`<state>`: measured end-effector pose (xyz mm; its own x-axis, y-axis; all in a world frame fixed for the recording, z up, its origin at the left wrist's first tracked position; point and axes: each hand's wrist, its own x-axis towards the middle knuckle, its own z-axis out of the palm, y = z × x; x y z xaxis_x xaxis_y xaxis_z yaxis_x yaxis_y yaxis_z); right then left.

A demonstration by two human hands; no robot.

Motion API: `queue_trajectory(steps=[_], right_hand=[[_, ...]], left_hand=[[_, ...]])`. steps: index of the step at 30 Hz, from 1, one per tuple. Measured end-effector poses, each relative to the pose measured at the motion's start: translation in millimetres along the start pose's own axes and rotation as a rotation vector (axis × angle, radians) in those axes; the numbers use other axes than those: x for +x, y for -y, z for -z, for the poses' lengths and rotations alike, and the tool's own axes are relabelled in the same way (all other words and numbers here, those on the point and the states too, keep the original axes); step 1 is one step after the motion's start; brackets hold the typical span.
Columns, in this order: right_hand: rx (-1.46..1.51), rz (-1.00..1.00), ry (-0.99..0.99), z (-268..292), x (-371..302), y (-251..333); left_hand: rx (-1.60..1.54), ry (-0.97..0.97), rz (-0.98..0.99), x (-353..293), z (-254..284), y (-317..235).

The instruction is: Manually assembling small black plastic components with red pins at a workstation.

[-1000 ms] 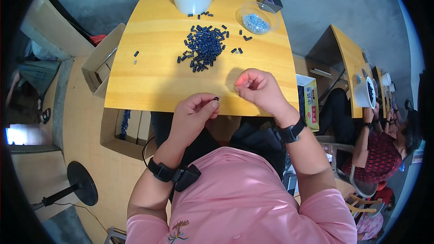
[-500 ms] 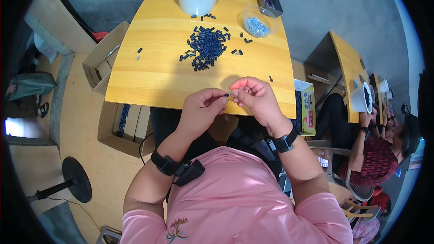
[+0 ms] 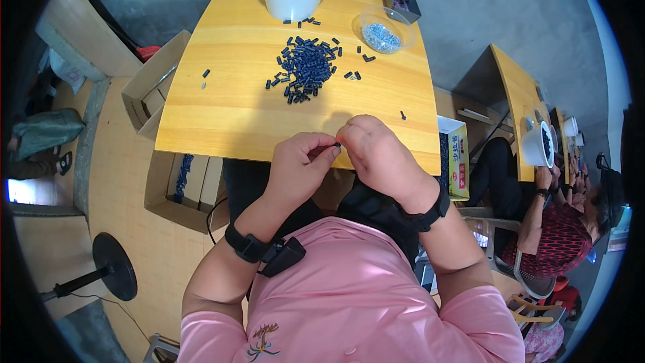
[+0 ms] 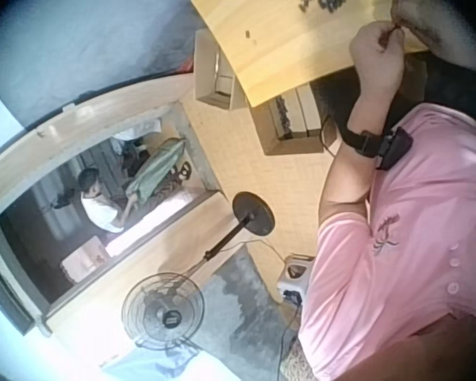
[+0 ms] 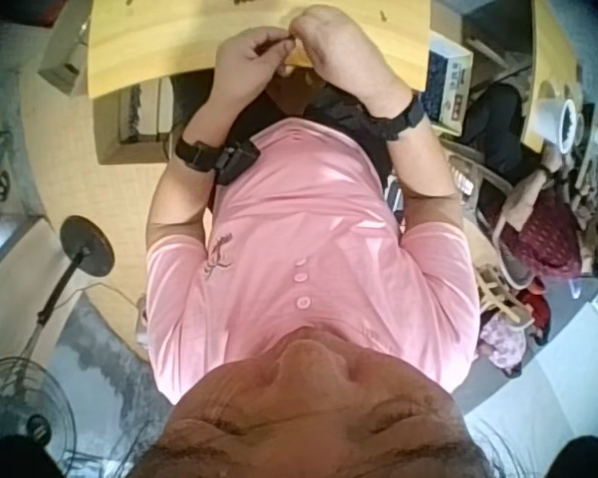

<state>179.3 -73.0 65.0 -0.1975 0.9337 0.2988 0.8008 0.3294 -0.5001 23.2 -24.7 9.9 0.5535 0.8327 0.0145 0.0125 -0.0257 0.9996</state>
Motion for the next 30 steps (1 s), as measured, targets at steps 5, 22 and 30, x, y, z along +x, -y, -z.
queue_trajectory(steps=[5,22,30], right_hand=[[-0.020,0.098,0.027,0,3,-1],[-0.023,0.128,-0.123,-17,3,10],[0.036,0.038,-0.208,-36,2,13]], left_hand=[[0.118,-0.005,-0.050,-2,3,-2],[-0.234,-0.025,0.105,5,7,5],[-0.483,-0.059,0.313,6,8,0]])
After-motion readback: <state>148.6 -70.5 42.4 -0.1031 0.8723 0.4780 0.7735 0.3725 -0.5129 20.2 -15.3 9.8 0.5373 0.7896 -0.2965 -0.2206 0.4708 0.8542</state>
